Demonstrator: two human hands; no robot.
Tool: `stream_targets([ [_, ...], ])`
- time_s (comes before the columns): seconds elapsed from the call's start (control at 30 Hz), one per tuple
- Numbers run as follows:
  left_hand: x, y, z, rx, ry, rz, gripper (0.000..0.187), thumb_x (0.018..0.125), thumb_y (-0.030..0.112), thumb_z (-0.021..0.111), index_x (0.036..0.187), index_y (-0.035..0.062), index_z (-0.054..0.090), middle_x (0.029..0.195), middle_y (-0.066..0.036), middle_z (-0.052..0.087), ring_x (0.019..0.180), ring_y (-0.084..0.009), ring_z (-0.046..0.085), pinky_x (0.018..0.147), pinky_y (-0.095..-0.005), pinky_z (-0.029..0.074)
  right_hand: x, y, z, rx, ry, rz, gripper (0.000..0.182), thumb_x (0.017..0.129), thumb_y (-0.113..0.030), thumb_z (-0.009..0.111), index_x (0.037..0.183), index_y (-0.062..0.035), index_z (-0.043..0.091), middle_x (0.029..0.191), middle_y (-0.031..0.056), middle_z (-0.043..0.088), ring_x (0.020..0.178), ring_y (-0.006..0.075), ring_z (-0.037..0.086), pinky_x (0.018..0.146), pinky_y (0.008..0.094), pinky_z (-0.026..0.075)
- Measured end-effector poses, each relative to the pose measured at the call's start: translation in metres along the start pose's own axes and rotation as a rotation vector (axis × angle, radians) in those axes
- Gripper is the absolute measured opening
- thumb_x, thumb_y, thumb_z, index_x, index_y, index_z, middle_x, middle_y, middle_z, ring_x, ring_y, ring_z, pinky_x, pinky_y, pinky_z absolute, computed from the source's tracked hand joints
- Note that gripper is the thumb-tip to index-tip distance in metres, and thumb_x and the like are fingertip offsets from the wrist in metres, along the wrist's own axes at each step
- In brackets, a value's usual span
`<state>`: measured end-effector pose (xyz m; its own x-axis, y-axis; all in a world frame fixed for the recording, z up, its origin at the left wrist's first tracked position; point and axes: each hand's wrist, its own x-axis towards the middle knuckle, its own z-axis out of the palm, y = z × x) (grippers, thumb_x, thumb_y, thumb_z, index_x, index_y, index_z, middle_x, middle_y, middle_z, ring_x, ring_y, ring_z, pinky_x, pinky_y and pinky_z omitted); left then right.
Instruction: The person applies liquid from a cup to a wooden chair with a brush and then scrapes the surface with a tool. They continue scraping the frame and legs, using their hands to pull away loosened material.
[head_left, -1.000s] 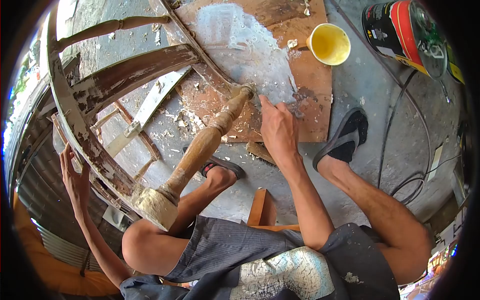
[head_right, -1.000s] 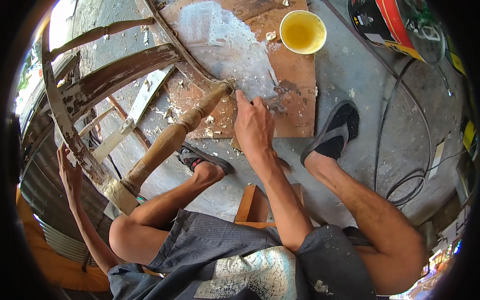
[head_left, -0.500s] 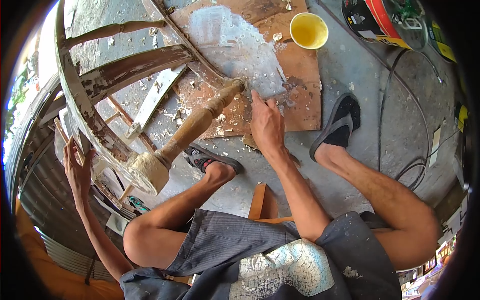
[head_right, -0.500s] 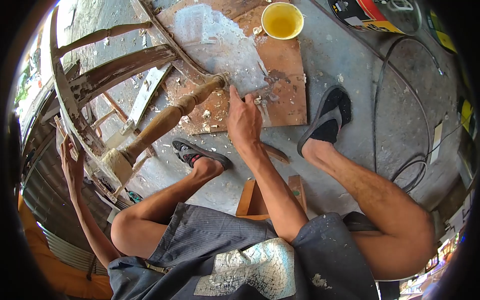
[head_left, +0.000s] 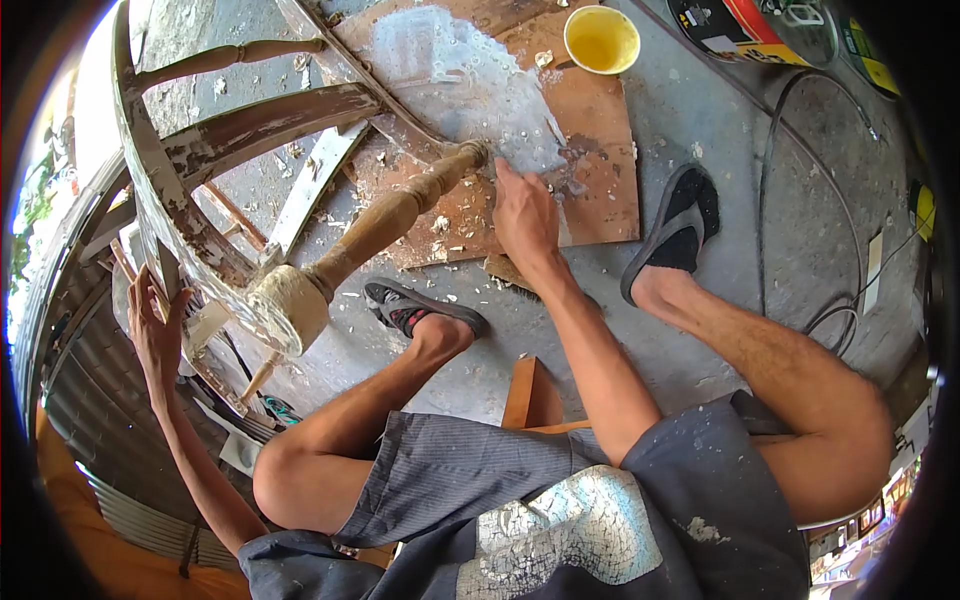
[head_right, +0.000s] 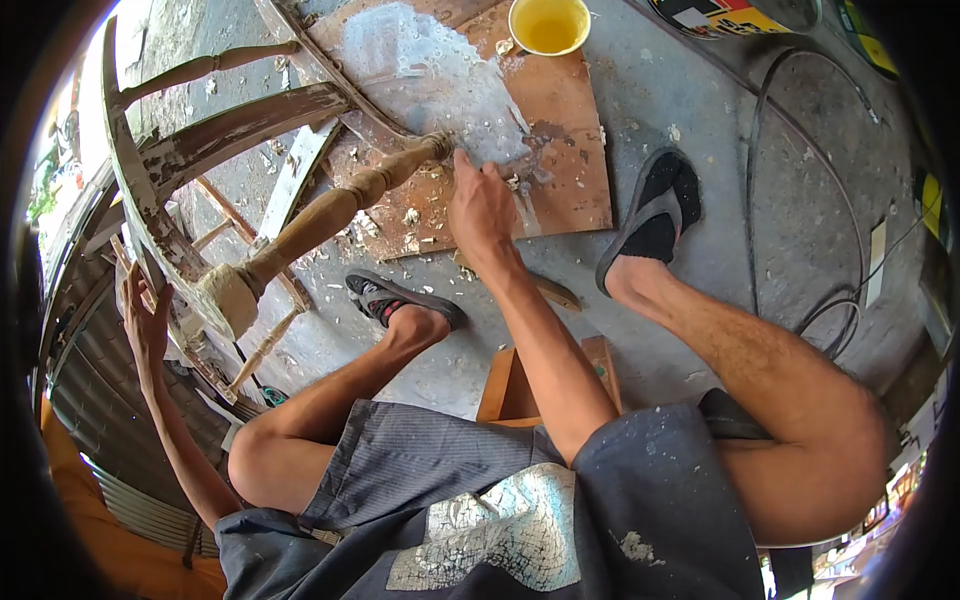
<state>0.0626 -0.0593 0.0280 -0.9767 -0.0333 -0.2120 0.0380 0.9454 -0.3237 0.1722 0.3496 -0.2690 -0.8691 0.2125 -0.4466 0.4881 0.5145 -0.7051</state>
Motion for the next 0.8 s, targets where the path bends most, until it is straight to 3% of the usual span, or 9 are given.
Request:
stream_targets([
  [0.37, 0.0, -0.008, 0.004, -0.023, 0.004, 0.01, 0.072, 0.087, 0.037, 0.077, 0.147, 0.0096, 0.048, 0.139, -0.015, 0.056, 0.123, -0.033, 0.06, 0.102, -0.0465, 0.048, 0.007, -0.002, -0.018, -0.048, -0.073, -0.041, 0.033, 0.098, -0.015, 0.055, 0.128, -0.0067, 0.066, 0.092, 0.0306, 0.066, 0.084, 0.0465, 0.067, 0.073, 0.0511, 0.055],
  [0.47, 0.001, -0.009, 0.005, -0.031, -0.001, 0.003, 0.072, 0.087, 0.037, 0.077, 0.147, 0.0104, 0.047, 0.14, -0.015, 0.056, 0.124, -0.0328, 0.059, 0.102, -0.047, 0.047, -0.003, -0.006, -0.018, -0.072, -0.026, -0.082, 0.023, 0.097, -0.011, 0.051, 0.113, -0.0022, 0.065, 0.088, 0.029, 0.065, 0.083, 0.0472, 0.068, 0.068, 0.0532, 0.055],
  [0.8, 0.0, -0.002, 0.002, -0.028, -0.003, 0.028, 0.068, 0.089, 0.038, 0.073, 0.145, 0.0085, 0.048, 0.139, -0.014, 0.055, 0.122, -0.0357, 0.058, 0.102, -0.0482, 0.044, -0.002, 0.007, -0.031, -0.165, 0.03, -0.031, 0.027, 0.095, -0.011, 0.052, 0.117, -0.009, 0.068, 0.102, 0.0288, 0.065, 0.089, 0.0467, 0.068, 0.075, 0.0534, 0.056],
])
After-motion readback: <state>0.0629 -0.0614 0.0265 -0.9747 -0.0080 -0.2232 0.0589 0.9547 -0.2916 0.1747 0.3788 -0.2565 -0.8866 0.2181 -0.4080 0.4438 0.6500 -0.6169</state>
